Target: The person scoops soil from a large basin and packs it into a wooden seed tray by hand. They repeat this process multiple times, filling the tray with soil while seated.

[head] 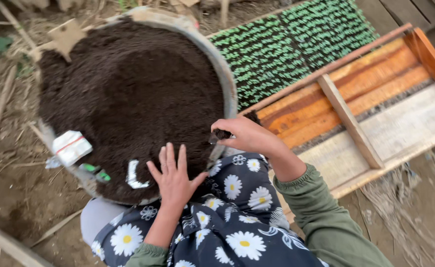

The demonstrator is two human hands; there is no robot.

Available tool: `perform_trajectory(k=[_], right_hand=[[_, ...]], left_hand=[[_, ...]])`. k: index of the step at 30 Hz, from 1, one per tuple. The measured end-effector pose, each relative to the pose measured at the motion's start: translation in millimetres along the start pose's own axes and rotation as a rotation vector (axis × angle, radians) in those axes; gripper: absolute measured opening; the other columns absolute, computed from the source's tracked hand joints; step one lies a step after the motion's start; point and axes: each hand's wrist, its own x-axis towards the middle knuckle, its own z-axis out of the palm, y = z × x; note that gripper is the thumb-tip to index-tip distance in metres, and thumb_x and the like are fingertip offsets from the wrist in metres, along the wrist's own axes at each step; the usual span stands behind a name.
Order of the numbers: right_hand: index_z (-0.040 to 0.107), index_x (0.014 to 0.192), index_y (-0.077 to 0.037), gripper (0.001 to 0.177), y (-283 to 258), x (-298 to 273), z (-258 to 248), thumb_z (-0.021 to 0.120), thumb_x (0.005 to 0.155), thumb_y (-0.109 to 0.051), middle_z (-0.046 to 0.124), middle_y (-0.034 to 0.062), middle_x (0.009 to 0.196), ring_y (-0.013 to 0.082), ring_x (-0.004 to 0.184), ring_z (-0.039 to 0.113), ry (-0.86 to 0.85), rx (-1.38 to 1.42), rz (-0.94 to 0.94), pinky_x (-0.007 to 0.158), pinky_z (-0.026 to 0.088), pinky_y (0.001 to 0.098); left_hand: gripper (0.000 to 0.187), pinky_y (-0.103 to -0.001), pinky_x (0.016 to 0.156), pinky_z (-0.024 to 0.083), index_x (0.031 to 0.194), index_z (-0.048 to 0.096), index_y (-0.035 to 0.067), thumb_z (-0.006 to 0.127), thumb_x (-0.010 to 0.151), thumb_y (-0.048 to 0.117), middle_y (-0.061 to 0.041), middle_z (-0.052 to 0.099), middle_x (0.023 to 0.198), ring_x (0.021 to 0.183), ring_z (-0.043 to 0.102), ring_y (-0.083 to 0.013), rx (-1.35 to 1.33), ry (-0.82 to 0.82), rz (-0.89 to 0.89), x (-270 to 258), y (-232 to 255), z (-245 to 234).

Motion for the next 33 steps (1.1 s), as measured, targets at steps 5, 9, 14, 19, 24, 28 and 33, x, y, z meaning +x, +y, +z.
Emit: perform_trajectory(k=[5, 9, 14, 19, 24, 28, 33], right_hand=[[0.054, 0.109, -0.010, 0.029, 46.8, -37.7, -13.6, 0.059, 0.080, -0.016, 0.061, 0.0140, 0.100, 0.0323, 0.095, 0.058, 0.178, 0.051, 0.108, 0.076, 0.050, 0.0421], [0.053, 0.113, -0.009, 0.034, 88.9, -71.5, -8.9, 0.059, 0.080, -0.014, 0.060, 0.0150, 0.104, 0.0331, 0.096, 0.058, 0.317, 0.122, 0.277, 0.077, 0.050, 0.0398], [0.051, 0.120, -0.009, 0.040, 158.4, -107.4, 21.8, 0.059, 0.081, -0.016, 0.058, 0.0160, 0.109, 0.0300, 0.100, 0.056, 0.424, 0.241, 0.519, 0.078, 0.050, 0.0356], [0.059, 0.105, -0.014, 0.024, 220.5, -114.3, 81.6, 0.058, 0.081, -0.015, 0.063, 0.0044, 0.084, 0.0140, 0.053, 0.049, 0.493, 0.389, 0.806, 0.047, 0.033, 0.0261], [0.055, 0.090, -0.008, 0.010, 292.8, -102.2, 165.3, 0.057, 0.083, -0.015, 0.061, 0.0103, 0.082, 0.0250, 0.071, 0.059, 0.433, 0.410, 0.991, 0.060, 0.046, 0.0360], [0.044, 0.124, -0.002, 0.046, 332.6, -88.4, 223.1, 0.058, 0.081, -0.012, 0.050, 0.0193, 0.117, 0.0366, 0.098, 0.053, 0.480, 0.403, 0.996, 0.083, 0.046, 0.0488], [0.041, 0.119, -0.001, 0.044, 332.3, -84.0, 242.3, 0.056, 0.083, -0.021, 0.053, 0.0221, 0.110, 0.0394, 0.095, 0.052, 0.459, 0.382, 0.904, 0.075, 0.043, 0.0474]], left_hand=[[0.082, -0.069, 0.091, 0.011, 0.133, 0.035, 0.005, 0.057, 0.069, 0.051, -0.027, 0.028, 0.137, 0.127, 0.026, -0.0405, 0.032, -0.149, -0.041, 11.0, 2.8, 20.3], [0.076, -0.073, 0.087, 0.008, 0.132, 0.040, 0.001, 0.053, 0.075, 0.049, -0.032, 0.029, 0.137, 0.127, 0.026, -0.0453, 0.095, -0.136, -0.050, 34.0, 2.2, 28.1], [0.078, -0.073, 0.086, 0.000, 0.134, 0.040, -0.004, 0.055, 0.077, 0.046, -0.036, 0.029, 0.137, 0.129, 0.021, -0.0463, 0.076, -0.180, -0.074, 58.8, 5.0, 24.1], [0.091, -0.065, 0.093, -0.009, 0.136, 0.032, 0.005, 0.015, 0.082, 0.075, -0.018, 0.011, 0.146, 0.132, 0.005, -0.0362, 0.045, -0.348, -0.294, 55.2, 0.2, 14.4], [0.051, -0.069, 0.090, 0.016, 0.128, 0.047, -0.007, 0.053, 0.091, 0.027, -0.030, 0.030, 0.136, 0.123, 0.024, -0.0468, 0.145, -0.088, -0.231, 21.8, -21.1, 6.7], [0.048, -0.069, 0.087, 0.023, 0.127, 0.045, -0.007, 0.051, 0.094, 0.027, -0.027, 0.031, 0.133, 0.120, 0.027, -0.0450, 0.165, -0.072, -0.266, 1.4, -25.9, -1.8], [0.048, -0.056, 0.077, 0.038, 0.128, 0.043, -0.007, 0.049, 0.096, 0.028, -0.024, 0.038, 0.128, 0.114, 0.038, -0.0407, 0.226, -0.041, -0.264, -12.1, -27.8, -7.3]])
